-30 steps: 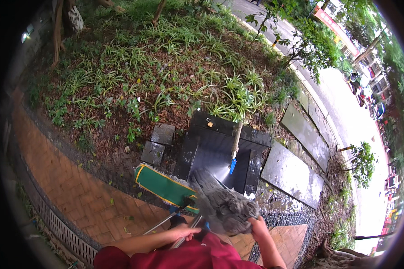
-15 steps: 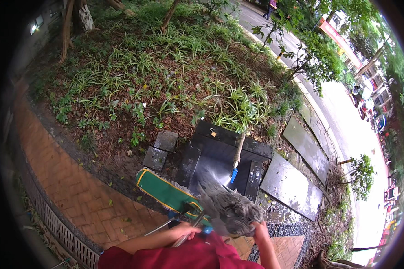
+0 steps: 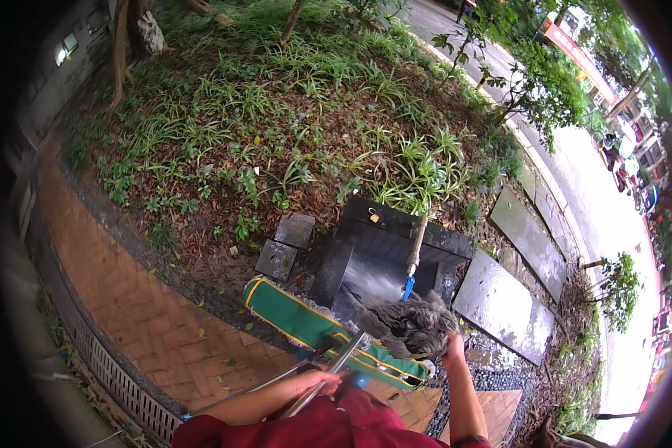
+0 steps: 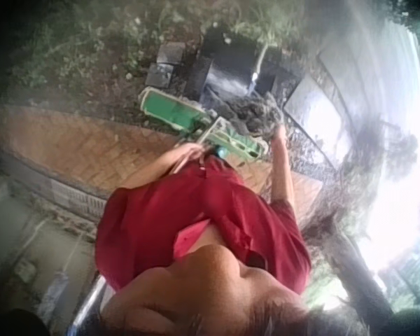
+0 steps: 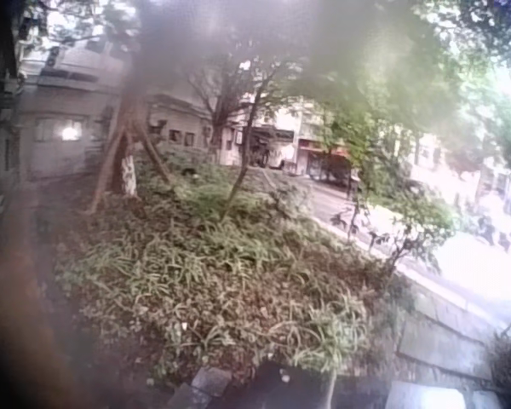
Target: The person rinses a flat mop head under a running outdoor tap, repeatedly flipping and pressing the mop to clean it. The person holds the mop with both hands and manipulates it under the water stream.
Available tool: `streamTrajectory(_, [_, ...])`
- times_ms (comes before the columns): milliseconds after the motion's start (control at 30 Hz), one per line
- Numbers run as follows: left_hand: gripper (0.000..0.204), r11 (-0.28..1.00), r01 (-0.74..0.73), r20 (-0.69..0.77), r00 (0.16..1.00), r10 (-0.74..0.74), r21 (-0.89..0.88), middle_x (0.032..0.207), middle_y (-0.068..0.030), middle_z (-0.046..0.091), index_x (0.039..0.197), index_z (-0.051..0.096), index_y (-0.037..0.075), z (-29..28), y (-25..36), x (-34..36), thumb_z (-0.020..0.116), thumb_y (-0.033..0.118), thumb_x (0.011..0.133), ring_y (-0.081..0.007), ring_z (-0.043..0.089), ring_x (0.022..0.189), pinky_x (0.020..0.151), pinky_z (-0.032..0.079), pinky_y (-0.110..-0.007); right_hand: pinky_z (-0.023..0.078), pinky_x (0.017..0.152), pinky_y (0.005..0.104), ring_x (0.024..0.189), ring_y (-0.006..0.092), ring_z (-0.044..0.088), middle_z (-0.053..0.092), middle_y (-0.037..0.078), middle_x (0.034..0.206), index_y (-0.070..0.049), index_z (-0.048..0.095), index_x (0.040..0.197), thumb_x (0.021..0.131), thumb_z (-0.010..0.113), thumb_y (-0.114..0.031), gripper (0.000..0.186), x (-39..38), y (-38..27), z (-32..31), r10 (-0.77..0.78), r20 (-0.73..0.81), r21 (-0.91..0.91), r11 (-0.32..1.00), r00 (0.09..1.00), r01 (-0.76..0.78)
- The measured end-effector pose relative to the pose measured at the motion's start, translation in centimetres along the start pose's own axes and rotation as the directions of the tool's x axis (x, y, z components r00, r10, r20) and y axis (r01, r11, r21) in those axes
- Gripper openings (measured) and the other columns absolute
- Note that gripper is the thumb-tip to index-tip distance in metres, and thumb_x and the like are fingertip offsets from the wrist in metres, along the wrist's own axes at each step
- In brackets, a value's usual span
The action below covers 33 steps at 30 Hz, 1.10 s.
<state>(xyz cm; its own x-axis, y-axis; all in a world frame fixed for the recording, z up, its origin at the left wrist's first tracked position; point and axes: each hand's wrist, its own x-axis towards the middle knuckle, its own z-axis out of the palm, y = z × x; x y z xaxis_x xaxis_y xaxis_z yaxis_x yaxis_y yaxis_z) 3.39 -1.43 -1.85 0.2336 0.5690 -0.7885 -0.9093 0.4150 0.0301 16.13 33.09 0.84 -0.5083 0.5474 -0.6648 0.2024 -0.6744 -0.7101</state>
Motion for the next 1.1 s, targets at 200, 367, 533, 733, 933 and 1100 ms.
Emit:
streamTrajectory(200, [0.015,0.997,0.069,0.064,0.995,-0.07,0.02,0.05,-0.0006,0.045,0.066,0.052,0.003,-1.5,-0.9,-0.5,0.056,0.015,0.075,-0.0068,0.041,0.041,0.035,0.028,-0.019,0.046,0.063,0.0307,0.072,0.0212,0.055,0.056,0.012,0.08,0.004,0.051,0.09,0.069,0.044,-0.005,0.024,-5.5,5.0,3.1,-0.107,-0.022,-0.411,0.907,0.994,0.088])
streamTrajectory(367, [0.021,0.925,0.124,-0.14,0.987,-0.078,0.36,0.052,-0.0002,0.048,0.055,0.048,0.009,3.6,-1.2,-7.8,0.057,0.017,0.072,-0.0061,0.041,0.041,0.037,0.028,-0.02,0.045,0.063,0.0304,0.073,0.0214,0.055,0.056,0.012,0.084,0.006,0.049,0.094,0.068,0.043,0.002,0.028,-12.0,4.3,2.5,0.042,-0.118,0.015,0.999,0.992,-0.04])
streamTrajectory(533, [0.031,0.635,0.043,-0.109,0.992,0.066,0.772,0.067,-0.0028,0.056,0.071,0.059,0.004,3.3,-2.3,-9.1,0.059,0.034,0.07,-0.0088,0.052,0.061,0.056,0.04,-0.023,0.049,0.066,0.034,0.076,0.0234,0.057,0.056,0.015,0.089,0.006,0.049,0.096,0.073,0.04,-0.001,0.025,-15.3,1.5,-0.4,0.079,-0.08,0.077,0.994,0.994,-0.073])
streamTrajectory(733, [0.018,0.769,0.066,-0.094,0.996,-0.007,0.636,0.06,-0.0006,0.052,0.065,0.055,0.008,3.3,-1.1,-7.1,0.058,0.025,0.069,-0.0077,0.049,0.055,0.052,0.038,-0.023,0.049,0.062,0.0319,0.072,0.0223,0.058,0.057,0.014,0.084,0.007,0.051,0.091,0.073,0.039,-0.002,0.023,-14.1,-0.6,0.9,-0.062,-0.034,0.06,0.996,0.997,0.064])
streamTrajectory(933, [0.02,0.94,-0.038,-0.107,0.991,0.079,0.339,0.049,-0.0013,0.048,0.059,0.05,0.007,2.5,0.7,-2.7,0.056,0.02,0.072,-0.0101,0.044,0.041,0.039,0.033,-0.021,0.046,0.055,0.0318,0.067,0.0202,0.054,0.053,0.01,0.074,0.0,0.05,0.087,0.073,0.049,-0.011,0.018,-9.5,3.0,3.8,0.031,-0.326,-0.033,0.998,0.945,-0.044])
streamTrajectory(1100, [0.02,0.998,0.043,0.046,0.998,-0.045,0.046,0.049,0.0014,0.04,0.061,0.039,0.011,0.7,1.4,0.7,0.05,0.014,0.077,-0.0069,0.036,0.039,0.036,0.026,-0.019,0.046,0.066,0.0348,0.077,0.0225,0.054,0.055,0.011,0.085,-0.002,0.052,0.092,0.074,0.045,-0.017,0.024,-2.2,6.0,0.3,0.061,-0.179,0.121,0.992,0.982,-0.04])
